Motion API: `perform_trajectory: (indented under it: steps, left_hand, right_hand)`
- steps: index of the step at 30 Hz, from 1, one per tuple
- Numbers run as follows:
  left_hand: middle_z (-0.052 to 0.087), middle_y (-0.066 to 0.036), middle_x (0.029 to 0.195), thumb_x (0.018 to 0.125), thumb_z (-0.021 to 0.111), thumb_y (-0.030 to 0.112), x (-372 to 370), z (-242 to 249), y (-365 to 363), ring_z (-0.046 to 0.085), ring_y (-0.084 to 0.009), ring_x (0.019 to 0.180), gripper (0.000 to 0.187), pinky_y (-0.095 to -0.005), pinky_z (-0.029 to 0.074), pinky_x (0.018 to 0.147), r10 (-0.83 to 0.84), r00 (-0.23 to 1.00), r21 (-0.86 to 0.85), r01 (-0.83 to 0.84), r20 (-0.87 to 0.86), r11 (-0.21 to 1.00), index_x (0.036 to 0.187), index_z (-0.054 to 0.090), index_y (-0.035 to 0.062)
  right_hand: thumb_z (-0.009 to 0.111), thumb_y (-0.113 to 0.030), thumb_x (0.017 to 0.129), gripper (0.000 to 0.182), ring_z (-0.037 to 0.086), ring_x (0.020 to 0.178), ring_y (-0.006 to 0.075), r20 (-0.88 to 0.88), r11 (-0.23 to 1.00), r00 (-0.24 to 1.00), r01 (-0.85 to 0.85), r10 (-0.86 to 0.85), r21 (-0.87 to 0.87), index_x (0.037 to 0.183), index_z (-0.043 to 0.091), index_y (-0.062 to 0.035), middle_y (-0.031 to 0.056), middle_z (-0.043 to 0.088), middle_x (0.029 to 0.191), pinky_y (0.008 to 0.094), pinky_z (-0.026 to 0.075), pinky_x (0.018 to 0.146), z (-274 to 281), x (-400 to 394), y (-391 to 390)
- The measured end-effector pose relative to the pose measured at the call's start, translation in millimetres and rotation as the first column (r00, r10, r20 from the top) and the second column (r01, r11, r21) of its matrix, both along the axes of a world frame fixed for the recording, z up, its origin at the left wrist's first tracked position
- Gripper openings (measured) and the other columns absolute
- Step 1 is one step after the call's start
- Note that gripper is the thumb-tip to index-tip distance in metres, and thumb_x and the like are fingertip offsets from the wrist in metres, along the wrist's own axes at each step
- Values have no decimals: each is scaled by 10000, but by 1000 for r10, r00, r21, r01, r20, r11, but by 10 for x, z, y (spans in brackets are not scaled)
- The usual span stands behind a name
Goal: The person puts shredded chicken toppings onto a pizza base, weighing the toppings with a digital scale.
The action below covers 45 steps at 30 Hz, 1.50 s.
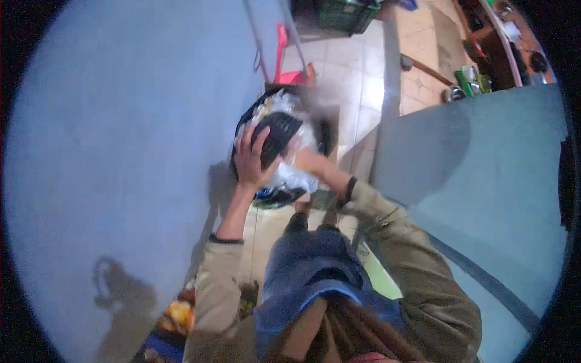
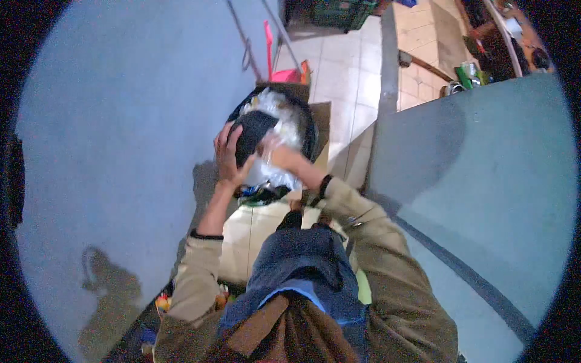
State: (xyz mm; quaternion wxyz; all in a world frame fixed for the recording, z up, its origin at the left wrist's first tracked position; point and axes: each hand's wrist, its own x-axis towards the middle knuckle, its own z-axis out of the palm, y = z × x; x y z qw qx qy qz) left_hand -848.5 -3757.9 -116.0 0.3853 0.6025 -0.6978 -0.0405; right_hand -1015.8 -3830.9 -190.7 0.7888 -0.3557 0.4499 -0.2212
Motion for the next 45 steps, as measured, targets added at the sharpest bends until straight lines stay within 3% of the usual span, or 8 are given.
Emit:
perform_trajectory:
  steps: [9, 12, 15, 21, 27, 35, 39, 45]
  left_hand:
    - [403, -196, 1314, 840, 500, 541, 77, 102, -47, 362, -383, 1221, 678, -494, 242, 1025, 331, 942, -129, -322, 52, 938, 1314, 395, 68]
    - [388, -174, 1340, 880, 474, 486, 15, 319, -120, 353, -347, 1246, 643, -464, 250, 1041, 452, 861, -139, -489, -232, 861, 1329, 366, 38]
    - [338, -173, 1381, 903, 424, 494, -91, 555, -138, 331, -305, 1277, 656, -439, 256, 1060, 447, 507, 87, -584, -737, 807, 1366, 316, 42]
    - [332, -120, 1395, 828, 459, 624, -508, 756, -117, 325, -300, 1285, 763, -455, 288, 1046, 375, -150, 389, -579, -915, 717, 1393, 285, 142]
    - [386, -96, 1364, 841, 473, 591, -1490, 573, -453, 369, -292, 1257, 692, -452, 296, 1042, 335, -164, 373, -447, -928, 813, 1361, 347, 151]
    - [423, -80, 1330, 842, 472, 598, -2892, 622, -1407, 417, -259, 1204, 706, -448, 346, 996, 449, -190, 469, -75, -873, 880, 1335, 372, 103]
    - [439, -77, 1320, 837, 456, 623, -3195, 540, -1894, 427, -257, 1199, 717, -441, 333, 1001, 478, -88, 480, 4, -874, 877, 1329, 391, 105]
    - [543, -53, 1166, 842, 474, 603, -3340, 316, -2871, 514, -210, 1047, 675, -411, 386, 929, 571, -177, 524, 253, -801, 813, 1294, 425, 103]
  right_hand:
    - [563, -258, 877, 439, 472, 1063, 247, 56, 986, 990, -122, 129, -116, 1235, 457, -27, 118, 481, 1179, 356, 398, 871, 308, -206, 109]
    - [568, -263, 877, 459, 466, 1092, 250, 112, 967, 971, -190, 210, -167, 1252, 450, -26, 119, 475, 1210, 359, 393, 893, 513, -358, 100]
    - [573, -268, 877, 480, 461, 1122, 253, 180, 937, 939, -247, 295, -248, 1269, 444, -24, 121, 469, 1240, 363, 387, 915, 705, -537, 49]
    - [583, -278, 877, 521, 449, 1181, 260, 400, 859, 829, -172, 391, -482, 1304, 432, -21, 124, 456, 1302, 370, 376, 958, 978, -1153, -591]
    - [611, -439, 835, 658, 434, 1208, 211, 476, 964, 838, -225, 265, -142, 1345, 407, -78, 55, 389, 1382, 382, 391, 948, 1362, -2202, -1408]
    - [615, -478, 816, 701, 561, 1047, 220, -175, 886, 932, -357, 317, -298, 1389, 337, -185, 98, 525, 1247, 379, 531, 733, 1668, -2780, -1845]
    - [633, -425, 816, 640, 560, 1047, 216, 273, 966, 927, -249, 257, -66, 1366, 374, -224, 83, 520, 1250, 363, 531, 716, 1528, -3198, -2228]
    - [654, -404, 800, 528, 599, 764, 164, 300, 981, 950, 29, -86, 190, 1264, 498, -206, 69, 614, 998, 312, 509, 620, 1388, -3507, -2835]
